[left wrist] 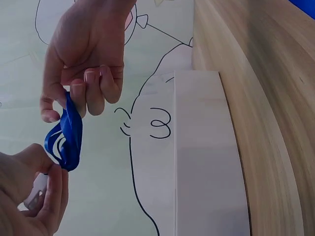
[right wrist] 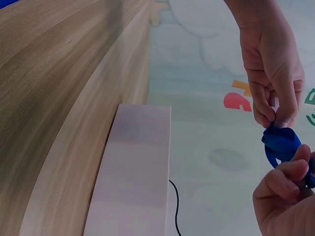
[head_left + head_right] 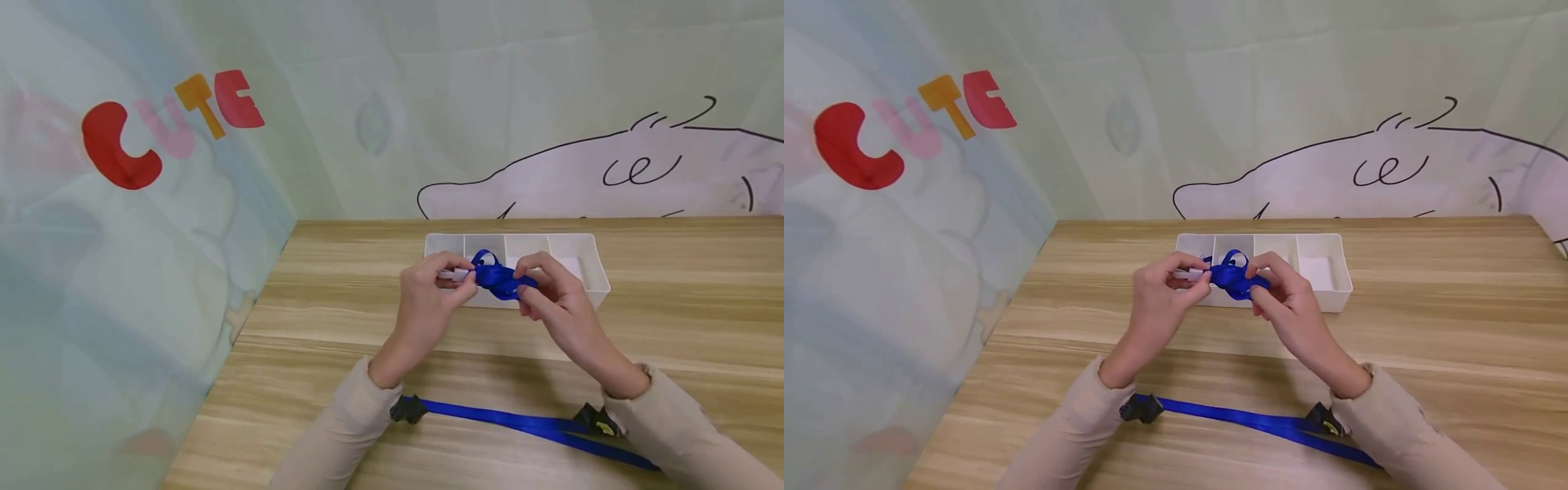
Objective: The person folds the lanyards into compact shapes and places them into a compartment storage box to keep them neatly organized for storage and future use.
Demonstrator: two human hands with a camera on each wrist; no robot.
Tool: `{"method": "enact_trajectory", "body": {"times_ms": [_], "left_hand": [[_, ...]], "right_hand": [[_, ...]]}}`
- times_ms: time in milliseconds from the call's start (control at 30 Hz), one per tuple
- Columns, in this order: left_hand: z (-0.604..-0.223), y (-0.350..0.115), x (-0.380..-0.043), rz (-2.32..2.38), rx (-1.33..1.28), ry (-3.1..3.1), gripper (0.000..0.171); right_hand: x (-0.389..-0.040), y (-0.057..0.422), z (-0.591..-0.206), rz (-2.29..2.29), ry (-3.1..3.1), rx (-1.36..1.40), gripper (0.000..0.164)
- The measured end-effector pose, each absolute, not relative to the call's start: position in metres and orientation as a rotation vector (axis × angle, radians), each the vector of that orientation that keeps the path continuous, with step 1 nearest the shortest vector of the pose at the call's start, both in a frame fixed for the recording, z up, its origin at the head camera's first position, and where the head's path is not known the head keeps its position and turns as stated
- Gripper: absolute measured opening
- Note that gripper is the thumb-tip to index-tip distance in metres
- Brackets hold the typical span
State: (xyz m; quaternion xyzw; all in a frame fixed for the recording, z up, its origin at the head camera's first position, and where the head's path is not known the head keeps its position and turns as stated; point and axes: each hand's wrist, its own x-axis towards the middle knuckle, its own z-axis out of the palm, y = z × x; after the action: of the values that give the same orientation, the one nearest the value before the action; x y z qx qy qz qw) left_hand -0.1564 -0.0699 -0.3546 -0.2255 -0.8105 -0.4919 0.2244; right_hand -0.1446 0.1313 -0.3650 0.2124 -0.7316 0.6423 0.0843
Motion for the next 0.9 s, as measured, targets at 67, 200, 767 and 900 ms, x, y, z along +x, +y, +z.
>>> {"method": "enact_trajectory", "body": {"times_ms": [67, 200, 767, 900], "left_hand": [[-0.3544, -0.0714, -0.1577, -1.370, -0.618, -2.229, 0.009], [-0.3532, -0.0736, -0.1595, -1.423, -0.600, -2.196, 0.008], [-0.3477, -0.0759, -0.1583, -1.343, -0.674, -2.213, 0.010], [-0.3480, -0.0758, -0.1581, -1.319, -0.705, -2.216, 0.012]], "right_hand": [[-0.1453, 0.1327, -0.3662, 1.905, -2.175, 0.687, 0.017], [-0.1468, 0.1358, -0.3681, 1.919, -2.154, 0.720, 0.015], [-0.1484, 0.1380, -0.3674, 1.536, -2.381, 0.783, 0.038], [-0.1493, 0.1373, -0.3676, 1.486, -2.379, 0.769, 0.036]]}}
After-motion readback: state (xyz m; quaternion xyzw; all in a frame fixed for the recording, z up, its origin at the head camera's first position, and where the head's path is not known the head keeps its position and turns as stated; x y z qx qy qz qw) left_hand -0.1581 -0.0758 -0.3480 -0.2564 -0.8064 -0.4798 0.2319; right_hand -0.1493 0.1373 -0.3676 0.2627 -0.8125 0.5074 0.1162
